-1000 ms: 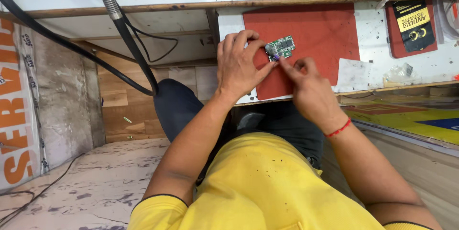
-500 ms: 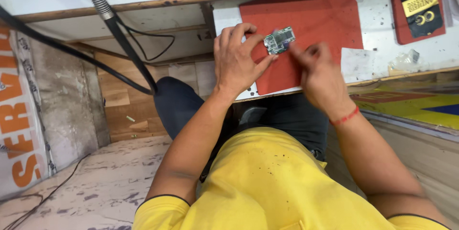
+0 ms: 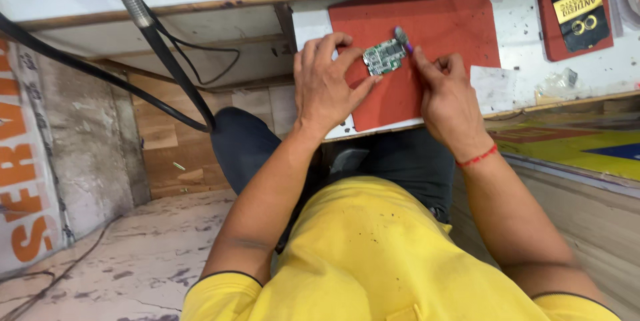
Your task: The person scrubs a small circuit board with a toothbrush on a red mat, then uses a hot air gun to heat the board. Finally, the person picks up a smartphone and wipes its back surface with a white cloth.
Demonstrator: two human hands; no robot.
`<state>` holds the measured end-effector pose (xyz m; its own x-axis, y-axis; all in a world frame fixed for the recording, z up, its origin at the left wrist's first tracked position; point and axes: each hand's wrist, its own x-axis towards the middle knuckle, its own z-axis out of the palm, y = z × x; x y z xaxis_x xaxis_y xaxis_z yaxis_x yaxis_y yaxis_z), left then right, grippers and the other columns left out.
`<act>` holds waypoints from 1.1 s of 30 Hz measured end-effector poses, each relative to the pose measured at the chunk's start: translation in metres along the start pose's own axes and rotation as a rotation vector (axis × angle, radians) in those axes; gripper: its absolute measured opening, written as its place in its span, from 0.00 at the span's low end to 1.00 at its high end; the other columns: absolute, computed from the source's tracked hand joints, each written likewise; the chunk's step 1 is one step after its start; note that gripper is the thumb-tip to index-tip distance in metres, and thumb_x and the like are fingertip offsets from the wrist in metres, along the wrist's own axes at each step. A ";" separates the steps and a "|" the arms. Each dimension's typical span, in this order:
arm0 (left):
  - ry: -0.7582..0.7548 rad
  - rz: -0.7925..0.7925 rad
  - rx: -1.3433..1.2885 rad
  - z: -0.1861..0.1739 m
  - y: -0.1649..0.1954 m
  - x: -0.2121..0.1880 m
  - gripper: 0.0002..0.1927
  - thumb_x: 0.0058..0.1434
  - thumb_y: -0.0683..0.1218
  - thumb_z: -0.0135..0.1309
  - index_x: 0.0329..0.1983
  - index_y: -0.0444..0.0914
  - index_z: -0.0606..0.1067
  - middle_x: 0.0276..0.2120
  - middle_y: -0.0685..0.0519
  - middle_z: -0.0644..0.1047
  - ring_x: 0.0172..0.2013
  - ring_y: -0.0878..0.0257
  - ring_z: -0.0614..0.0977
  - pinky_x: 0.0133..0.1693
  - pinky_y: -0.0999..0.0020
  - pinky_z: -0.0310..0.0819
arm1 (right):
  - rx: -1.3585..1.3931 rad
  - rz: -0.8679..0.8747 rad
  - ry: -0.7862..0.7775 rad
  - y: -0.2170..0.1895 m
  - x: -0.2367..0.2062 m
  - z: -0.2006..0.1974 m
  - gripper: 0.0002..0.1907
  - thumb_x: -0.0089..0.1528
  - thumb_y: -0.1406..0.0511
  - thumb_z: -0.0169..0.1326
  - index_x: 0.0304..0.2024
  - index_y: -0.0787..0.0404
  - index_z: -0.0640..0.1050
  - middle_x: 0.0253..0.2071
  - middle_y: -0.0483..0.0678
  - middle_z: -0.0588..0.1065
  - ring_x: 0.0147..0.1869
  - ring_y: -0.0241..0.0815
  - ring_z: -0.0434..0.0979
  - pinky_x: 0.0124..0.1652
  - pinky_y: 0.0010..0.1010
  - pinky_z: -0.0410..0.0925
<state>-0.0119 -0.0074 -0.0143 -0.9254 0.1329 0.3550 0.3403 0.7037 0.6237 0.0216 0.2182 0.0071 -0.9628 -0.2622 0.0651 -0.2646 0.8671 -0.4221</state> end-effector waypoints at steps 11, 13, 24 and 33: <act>0.030 0.013 0.000 -0.004 0.003 0.004 0.24 0.47 0.55 0.71 0.45 0.43 0.81 0.50 0.56 0.74 0.54 0.55 0.72 0.55 0.54 0.63 | 0.014 -0.027 -0.141 -0.016 0.006 -0.013 0.32 0.57 0.76 0.48 0.63 0.50 0.77 0.46 0.59 0.72 0.43 0.62 0.77 0.40 0.49 0.72; 0.027 0.018 0.017 -0.005 0.003 0.004 0.23 0.48 0.56 0.72 0.44 0.43 0.81 0.50 0.55 0.73 0.53 0.54 0.71 0.56 0.53 0.63 | 0.004 0.041 -0.039 -0.016 0.008 -0.013 0.30 0.60 0.76 0.48 0.64 0.51 0.76 0.48 0.59 0.71 0.44 0.63 0.76 0.42 0.49 0.71; 0.056 0.015 0.020 -0.002 0.003 0.008 0.24 0.46 0.55 0.71 0.45 0.43 0.81 0.50 0.53 0.74 0.52 0.51 0.72 0.54 0.52 0.63 | -0.015 -0.121 0.049 -0.005 0.013 -0.006 0.31 0.59 0.75 0.47 0.65 0.52 0.74 0.45 0.59 0.70 0.42 0.61 0.77 0.42 0.47 0.72; 0.061 0.014 0.003 -0.011 0.011 0.009 0.23 0.46 0.55 0.71 0.43 0.42 0.82 0.49 0.53 0.75 0.52 0.53 0.72 0.54 0.53 0.63 | 0.045 0.072 -0.096 -0.008 0.020 -0.009 0.29 0.60 0.72 0.47 0.63 0.47 0.74 0.45 0.55 0.72 0.42 0.59 0.78 0.40 0.48 0.71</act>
<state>-0.0147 -0.0056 0.0034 -0.9086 0.1002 0.4055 0.3526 0.7044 0.6160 0.0043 0.2097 0.0202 -0.9692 -0.2406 -0.0527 -0.1898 0.8661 -0.4624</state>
